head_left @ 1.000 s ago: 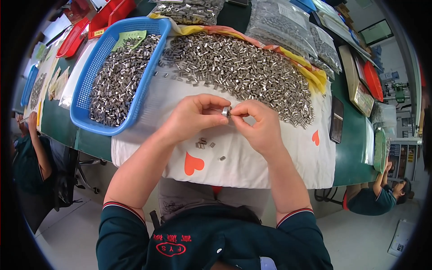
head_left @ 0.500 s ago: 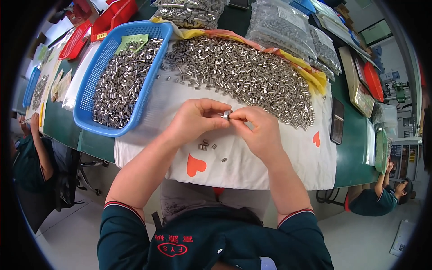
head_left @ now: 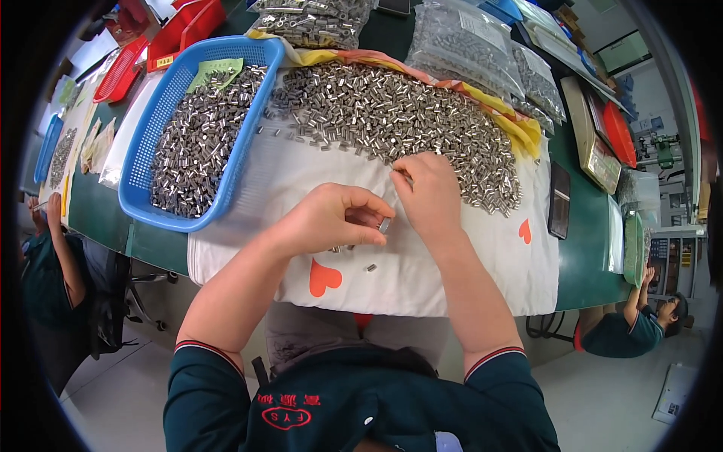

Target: Manually sorting and inspecting small metal hardware components at a factory workbench.

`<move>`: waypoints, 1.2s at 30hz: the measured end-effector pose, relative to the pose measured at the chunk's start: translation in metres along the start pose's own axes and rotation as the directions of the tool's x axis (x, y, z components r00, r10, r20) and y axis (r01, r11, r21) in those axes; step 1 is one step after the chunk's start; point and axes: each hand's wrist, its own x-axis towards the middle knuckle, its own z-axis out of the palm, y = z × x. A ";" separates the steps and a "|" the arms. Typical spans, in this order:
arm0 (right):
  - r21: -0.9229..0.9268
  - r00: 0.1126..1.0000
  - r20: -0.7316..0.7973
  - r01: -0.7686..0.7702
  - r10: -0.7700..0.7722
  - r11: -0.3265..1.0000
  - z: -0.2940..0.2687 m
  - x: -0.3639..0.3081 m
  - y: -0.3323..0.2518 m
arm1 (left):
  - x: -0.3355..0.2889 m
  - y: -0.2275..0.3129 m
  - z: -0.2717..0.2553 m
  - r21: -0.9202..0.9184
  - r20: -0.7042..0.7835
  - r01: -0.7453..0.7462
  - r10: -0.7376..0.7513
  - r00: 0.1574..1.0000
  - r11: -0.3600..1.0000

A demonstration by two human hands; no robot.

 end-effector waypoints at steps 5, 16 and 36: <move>-0.102 0.997 0.067 0.032 -0.026 0.994 -0.001 -0.002 -0.003 | 0.004 -0.007 -0.003 -0.079 -0.027 -0.031 0.029 0.999 0.996; 0.592 0.933 0.327 -0.325 0.149 0.737 -0.027 -0.006 -0.023 | 0.006 -0.004 -0.007 -0.281 -0.204 -0.033 -0.026 0.979 0.959; 0.543 0.900 0.411 -0.372 0.149 0.753 -0.027 -0.003 -0.007 | 0.004 -0.005 -0.008 -0.218 -0.084 -0.006 -0.013 0.996 0.976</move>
